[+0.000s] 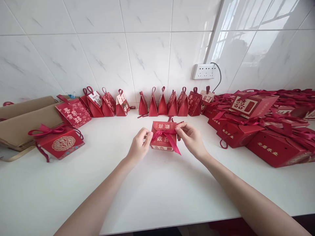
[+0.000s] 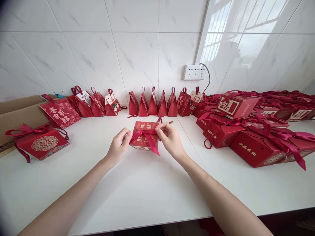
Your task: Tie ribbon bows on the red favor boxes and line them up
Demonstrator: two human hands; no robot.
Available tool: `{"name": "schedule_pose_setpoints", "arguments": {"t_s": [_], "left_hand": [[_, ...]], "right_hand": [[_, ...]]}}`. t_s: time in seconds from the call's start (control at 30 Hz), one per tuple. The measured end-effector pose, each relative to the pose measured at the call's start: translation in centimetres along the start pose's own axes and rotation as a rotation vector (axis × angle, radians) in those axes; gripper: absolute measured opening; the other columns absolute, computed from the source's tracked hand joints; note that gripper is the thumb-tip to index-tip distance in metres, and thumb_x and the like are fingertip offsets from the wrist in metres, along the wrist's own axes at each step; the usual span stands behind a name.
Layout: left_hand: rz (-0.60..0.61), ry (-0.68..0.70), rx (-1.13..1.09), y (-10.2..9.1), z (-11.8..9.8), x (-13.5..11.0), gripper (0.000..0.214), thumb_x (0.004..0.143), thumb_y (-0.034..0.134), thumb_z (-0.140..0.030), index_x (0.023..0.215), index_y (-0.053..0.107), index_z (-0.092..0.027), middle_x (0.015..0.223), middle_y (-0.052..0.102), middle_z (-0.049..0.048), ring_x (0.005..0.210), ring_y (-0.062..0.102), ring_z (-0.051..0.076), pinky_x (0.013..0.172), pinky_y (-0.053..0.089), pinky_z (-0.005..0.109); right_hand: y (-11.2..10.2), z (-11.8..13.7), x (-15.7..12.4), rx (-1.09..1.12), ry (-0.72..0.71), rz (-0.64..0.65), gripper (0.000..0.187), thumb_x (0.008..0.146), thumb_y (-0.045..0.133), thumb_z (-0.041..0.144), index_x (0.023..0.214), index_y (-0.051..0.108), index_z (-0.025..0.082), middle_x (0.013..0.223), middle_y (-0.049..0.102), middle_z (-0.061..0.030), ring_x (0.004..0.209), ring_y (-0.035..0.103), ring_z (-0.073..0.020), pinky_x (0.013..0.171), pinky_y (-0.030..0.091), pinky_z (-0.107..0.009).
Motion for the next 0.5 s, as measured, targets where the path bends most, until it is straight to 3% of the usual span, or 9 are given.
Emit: {"name": "schedule_pose_setpoints", "arguments": {"t_s": [0.1,0.2,0.37,0.5], "left_hand": [[-0.017,0.062,0.037,0.15,-0.26,-0.26,0.032,0.092,0.034,-0.038,0.064,0.032,-0.021,0.063,0.038,-0.0015,0.056,0.037,0.012,0.055,0.036,0.025],[-0.026,0.114,0.064,0.22,-0.44,-0.42,0.031,0.091,0.033,-0.035,0.064,0.03,-0.022,0.062,0.036,-0.0016,0.055,0.036,0.012,0.054,0.035,0.025],[-0.026,0.193,0.099,0.17,-0.81,-0.51,0.03,0.09,0.034,-0.031,0.062,0.029,-0.022,0.061,0.035,-0.0019,0.053,0.034,0.012,0.051,0.033,0.025],[-0.026,0.231,0.11,0.21,-0.98,-0.57,0.03,0.089,0.034,-0.029,0.061,0.027,-0.021,0.06,0.033,-0.0024,0.052,0.032,0.011,0.048,0.03,0.024]], "right_hand": [[0.2,0.13,-0.35,-0.03,-0.023,0.012,0.036,0.083,0.051,0.055,0.08,0.052,0.02,0.073,0.055,-0.001,0.06,0.051,-0.0112,0.054,0.046,-0.026],[0.31,0.1,-0.54,-0.051,-0.037,0.015,0.032,0.08,0.057,0.051,0.09,0.052,0.021,0.073,0.054,0.0004,0.064,0.052,-0.0131,0.057,0.047,-0.027],[0.41,0.16,-0.59,-0.139,-0.084,0.021,0.021,0.08,0.058,0.041,0.08,0.055,0.021,0.07,0.054,0.0004,0.065,0.053,-0.0137,0.065,0.048,-0.03],[0.34,0.36,-0.64,-0.1,-0.078,0.017,0.021,0.079,0.059,0.039,0.09,0.052,0.022,0.074,0.056,-0.0003,0.068,0.056,-0.0151,0.064,0.049,-0.031]]}}
Point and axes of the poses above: each hand's wrist, its own x-axis towards the middle knuckle, its own y-axis out of the palm, z = x × y, the point moved 5 cm from there along x, towards the middle knuckle
